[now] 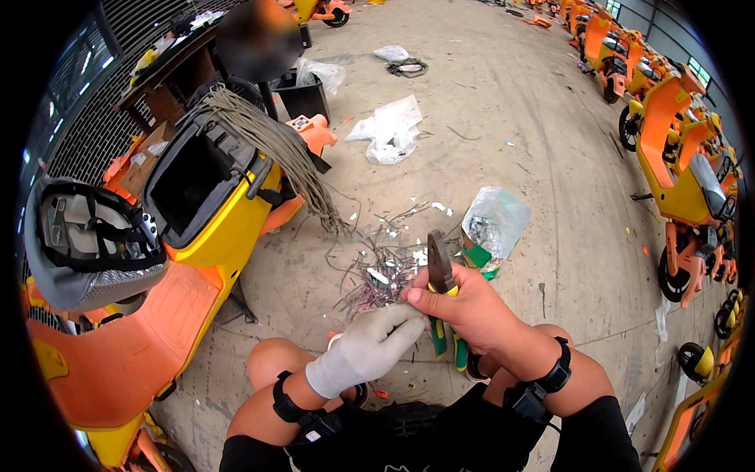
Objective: The person cuts and strips wires from a bunch of electrical cabling using wire cutters while sitting in a large warehouse containing many electric scooters.
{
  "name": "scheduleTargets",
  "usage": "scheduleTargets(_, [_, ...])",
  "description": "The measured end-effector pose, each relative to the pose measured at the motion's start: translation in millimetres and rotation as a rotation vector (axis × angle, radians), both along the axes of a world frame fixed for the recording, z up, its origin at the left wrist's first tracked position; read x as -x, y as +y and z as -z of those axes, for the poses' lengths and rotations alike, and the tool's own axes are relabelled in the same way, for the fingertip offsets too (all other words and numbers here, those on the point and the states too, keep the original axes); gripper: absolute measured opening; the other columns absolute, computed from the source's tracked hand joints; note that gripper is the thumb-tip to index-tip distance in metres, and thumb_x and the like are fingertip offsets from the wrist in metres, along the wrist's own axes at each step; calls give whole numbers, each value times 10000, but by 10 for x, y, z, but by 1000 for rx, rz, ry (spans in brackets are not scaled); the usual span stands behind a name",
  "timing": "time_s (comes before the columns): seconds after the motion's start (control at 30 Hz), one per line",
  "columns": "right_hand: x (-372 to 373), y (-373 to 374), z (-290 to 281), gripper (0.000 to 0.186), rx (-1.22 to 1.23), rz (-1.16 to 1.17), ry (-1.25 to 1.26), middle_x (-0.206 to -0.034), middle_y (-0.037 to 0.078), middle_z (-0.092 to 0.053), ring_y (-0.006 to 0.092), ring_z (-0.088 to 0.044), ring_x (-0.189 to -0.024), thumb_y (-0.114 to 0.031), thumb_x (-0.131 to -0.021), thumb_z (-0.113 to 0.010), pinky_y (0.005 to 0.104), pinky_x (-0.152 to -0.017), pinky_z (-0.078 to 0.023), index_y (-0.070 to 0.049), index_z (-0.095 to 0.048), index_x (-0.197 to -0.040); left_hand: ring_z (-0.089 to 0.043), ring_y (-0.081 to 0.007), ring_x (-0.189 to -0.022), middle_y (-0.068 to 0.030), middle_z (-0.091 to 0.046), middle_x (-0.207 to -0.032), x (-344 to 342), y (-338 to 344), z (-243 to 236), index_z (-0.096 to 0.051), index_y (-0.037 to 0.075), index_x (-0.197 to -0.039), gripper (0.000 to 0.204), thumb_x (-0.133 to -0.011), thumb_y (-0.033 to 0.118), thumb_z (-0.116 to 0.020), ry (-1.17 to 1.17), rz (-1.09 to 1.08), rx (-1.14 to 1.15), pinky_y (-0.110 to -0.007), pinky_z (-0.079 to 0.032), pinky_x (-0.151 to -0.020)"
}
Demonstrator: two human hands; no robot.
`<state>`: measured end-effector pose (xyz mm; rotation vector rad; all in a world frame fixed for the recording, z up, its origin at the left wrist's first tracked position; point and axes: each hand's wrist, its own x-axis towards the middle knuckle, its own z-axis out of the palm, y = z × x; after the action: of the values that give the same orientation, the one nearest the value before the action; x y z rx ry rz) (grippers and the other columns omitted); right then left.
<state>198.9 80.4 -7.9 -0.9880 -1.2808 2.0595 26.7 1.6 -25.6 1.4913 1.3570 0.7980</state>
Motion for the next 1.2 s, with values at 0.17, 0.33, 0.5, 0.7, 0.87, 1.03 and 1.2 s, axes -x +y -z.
scheduleTargets(0.17, [3, 28, 15, 198, -22, 13, 21, -863, -3, -611, 77, -565, -753, -139, -898, -746, 248, -653, -476, -51, -597, -995, -672, -238, -834, -131, -688, -899, 26, 23, 75, -658, 13, -1099, 258, -980, 218, -554, -35, 8, -10, -348, -508, -765])
scheduleTargets(0.33, [-68, 131, -39, 214, -62, 123, -3, -847, -12, -588, 81, -556, -780, -122, -886, -755, 245, -700, -451, -62, -577, -988, -641, -168, -812, -109, -678, -890, 119, 18, 5, -662, 0, -1077, 257, -980, 214, -558, -152, -13, 125, -304, -496, -751])
scheduleTargets(0.5, [-152, 232, -48, 189, -123, 172, -4, -843, 22, -609, 126, -579, -817, -116, -893, -739, 279, -722, -460, -79, -555, -908, -574, -89, -739, -42, -644, -813, 235, 49, 5, -681, -8, -1030, 241, -970, 195, -565, -293, -28, 185, -259, -472, -691])
scheduleTargets(0.7, [-235, 297, -10, 192, -268, 200, -115, -802, -19, -563, 68, -503, -749, -83, -886, -740, 248, -660, -423, -71, -548, -882, -566, -90, -717, -36, -631, -767, 276, 42, -162, -690, -13, -1014, 244, -955, 200, -585, -132, -116, 202, -263, -469, -669])
scheduleTargets(0.87, [-220, 339, -35, 202, -475, 230, -333, -798, 1, -577, 95, -529, -750, -70, -885, -730, 270, -679, -453, -41, -531, -876, -607, -122, -762, -63, -666, -829, 306, 34, -159, -686, -16, -1025, 260, -951, 210, -582, -76, -72, 162, -275, -491, -718])
scheduleTargets(1.03, [-215, 326, 24, 187, -574, 256, -423, -801, 26, -598, 117, -546, -749, -72, -882, -724, 292, -681, -468, -31, -542, -874, -668, -194, -865, -107, -704, -927, 296, 1, -163, -687, -14, -1033, 273, -950, 221, -576, -55, -70, 82, -305, -517, -803])
scheduleTargets(1.2, [-187, 306, 4, 184, -673, 298, -528, -786, 32, -606, 124, -545, -736, -69, -871, -730, 295, -682, -469, -33, -550, -878, -685, -238, -910, -132, -711, -967, 313, 2, -135, -687, -9, -1038, 269, -950, 216, -570, 31, -22, -23, -321, -521, -831])
